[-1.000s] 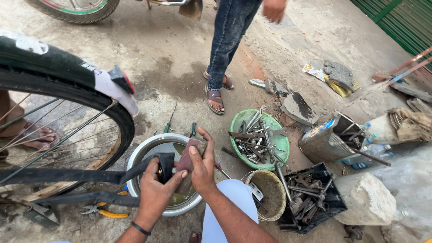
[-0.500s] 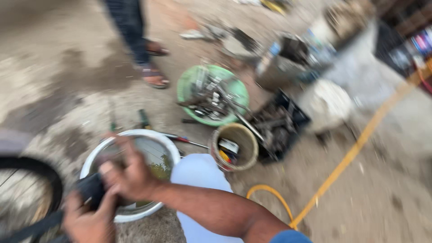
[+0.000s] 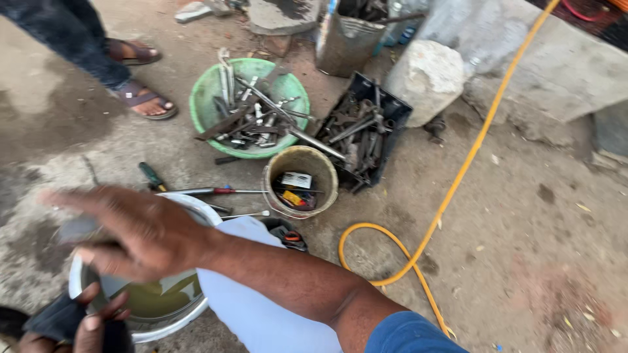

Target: The person submerges a bicycle inner tube in a basin of water to locate a leak, then sands the leak area on the tube and applies a repair patch to it. The tube remains attached near the bicycle wheel while the person works on the ground.

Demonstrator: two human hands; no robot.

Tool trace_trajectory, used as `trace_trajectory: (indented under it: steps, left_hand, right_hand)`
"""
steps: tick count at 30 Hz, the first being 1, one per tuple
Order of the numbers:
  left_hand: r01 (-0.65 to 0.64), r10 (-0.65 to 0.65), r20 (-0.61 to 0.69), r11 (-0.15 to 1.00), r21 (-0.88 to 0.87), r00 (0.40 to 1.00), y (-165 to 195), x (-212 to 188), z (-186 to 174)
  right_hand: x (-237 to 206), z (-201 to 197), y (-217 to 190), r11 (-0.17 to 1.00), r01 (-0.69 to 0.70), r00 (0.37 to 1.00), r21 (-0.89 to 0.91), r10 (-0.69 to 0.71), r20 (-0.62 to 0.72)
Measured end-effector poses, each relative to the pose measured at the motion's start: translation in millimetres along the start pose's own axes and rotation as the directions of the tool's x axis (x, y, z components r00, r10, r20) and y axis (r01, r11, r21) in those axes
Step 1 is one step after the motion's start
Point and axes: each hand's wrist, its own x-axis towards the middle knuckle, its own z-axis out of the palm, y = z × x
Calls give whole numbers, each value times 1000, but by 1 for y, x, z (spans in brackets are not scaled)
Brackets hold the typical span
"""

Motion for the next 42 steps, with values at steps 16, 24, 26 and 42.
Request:
trace_trajectory:
  steps: [16,24,26,42]
  left_hand:
    - [95,-98,87,995,33,991,-11,0,38]
    - [91,-92,50,996,20,995,8,-15,43]
    - [89,-89,15,996,23,996,12,-13,46]
    - [280,-322,188,935,219,928,49,90,101]
  right_hand:
    - [-41,50,-44,990,-106,994,94,105,17]
    - [-55,55,-38,874,-320,943,366,257,210]
    - [-52,50,-40,898,-289,955,332,245,169]
    - [-10,-78,-26,751,-556,831,-356,510,-220]
